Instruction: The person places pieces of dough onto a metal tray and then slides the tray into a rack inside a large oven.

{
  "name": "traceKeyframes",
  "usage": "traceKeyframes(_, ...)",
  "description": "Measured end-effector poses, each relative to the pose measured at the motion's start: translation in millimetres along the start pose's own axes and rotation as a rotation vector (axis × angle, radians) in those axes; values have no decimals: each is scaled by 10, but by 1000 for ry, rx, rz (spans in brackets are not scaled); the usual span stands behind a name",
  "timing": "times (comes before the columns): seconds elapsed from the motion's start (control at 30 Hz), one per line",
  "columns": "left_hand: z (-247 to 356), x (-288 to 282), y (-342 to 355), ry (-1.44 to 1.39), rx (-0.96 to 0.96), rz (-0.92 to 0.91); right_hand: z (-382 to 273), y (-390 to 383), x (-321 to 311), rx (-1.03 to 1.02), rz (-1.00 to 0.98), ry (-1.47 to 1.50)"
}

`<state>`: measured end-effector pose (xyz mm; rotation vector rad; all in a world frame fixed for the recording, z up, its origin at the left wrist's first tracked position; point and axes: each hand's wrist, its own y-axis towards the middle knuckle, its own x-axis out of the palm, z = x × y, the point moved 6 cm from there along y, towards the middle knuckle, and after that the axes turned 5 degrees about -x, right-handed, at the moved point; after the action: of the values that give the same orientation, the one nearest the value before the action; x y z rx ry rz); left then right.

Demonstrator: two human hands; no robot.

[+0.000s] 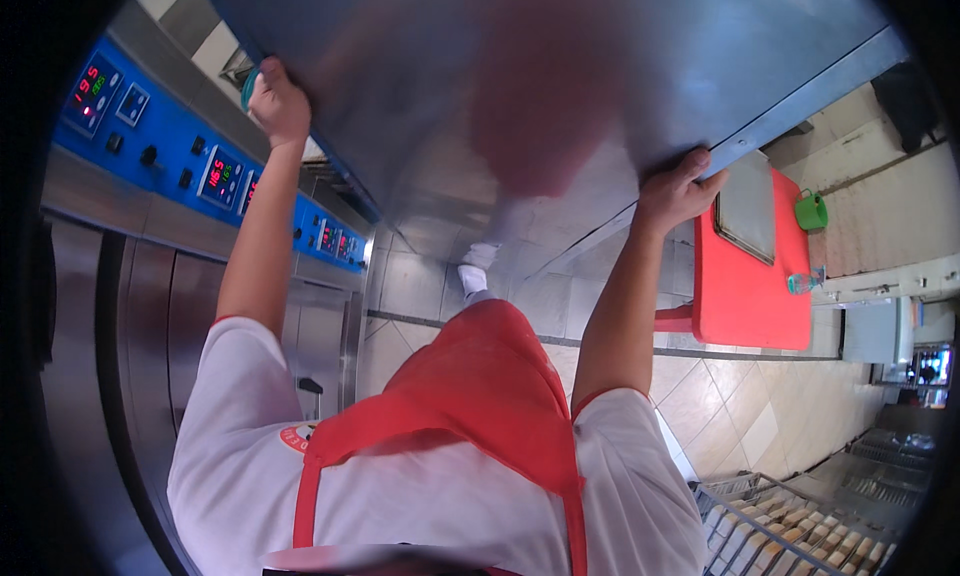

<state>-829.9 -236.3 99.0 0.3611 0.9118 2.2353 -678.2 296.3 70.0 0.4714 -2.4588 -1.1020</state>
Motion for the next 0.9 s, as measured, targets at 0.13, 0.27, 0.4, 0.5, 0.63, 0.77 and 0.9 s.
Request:
traceKeyframes(0.13, 131, -9, -226, 131, -46, -1, 331, 167, 59, 56, 12, 65)
traceKeyframes(0.27, 365, 84, -482, 61, -60, 13, 622, 488, -2, 54, -25, -19)
traceKeyframes(0.4, 645, 124, -743, -57, 26, 57, 907, 640, -48, 13, -21, -83)
traceKeyframes(0.5, 654, 243, -736, -70, 43, 70, 1076, 728, 73, -2, -22, -23)
traceKeyframes(0.63, 440, 657, -629, -44, 25, 83, 1419, 875, 411, -31, -17, -12)
traceKeyframes(0.77, 150, 1229, -296, 48, 1, 112, 1846, 1074, 817, -59, 3, -6)
traceKeyframes(0.9, -289, 1782, 89, 216, -61, 76, 2193, 1189, 1288, -96, 12, -76)
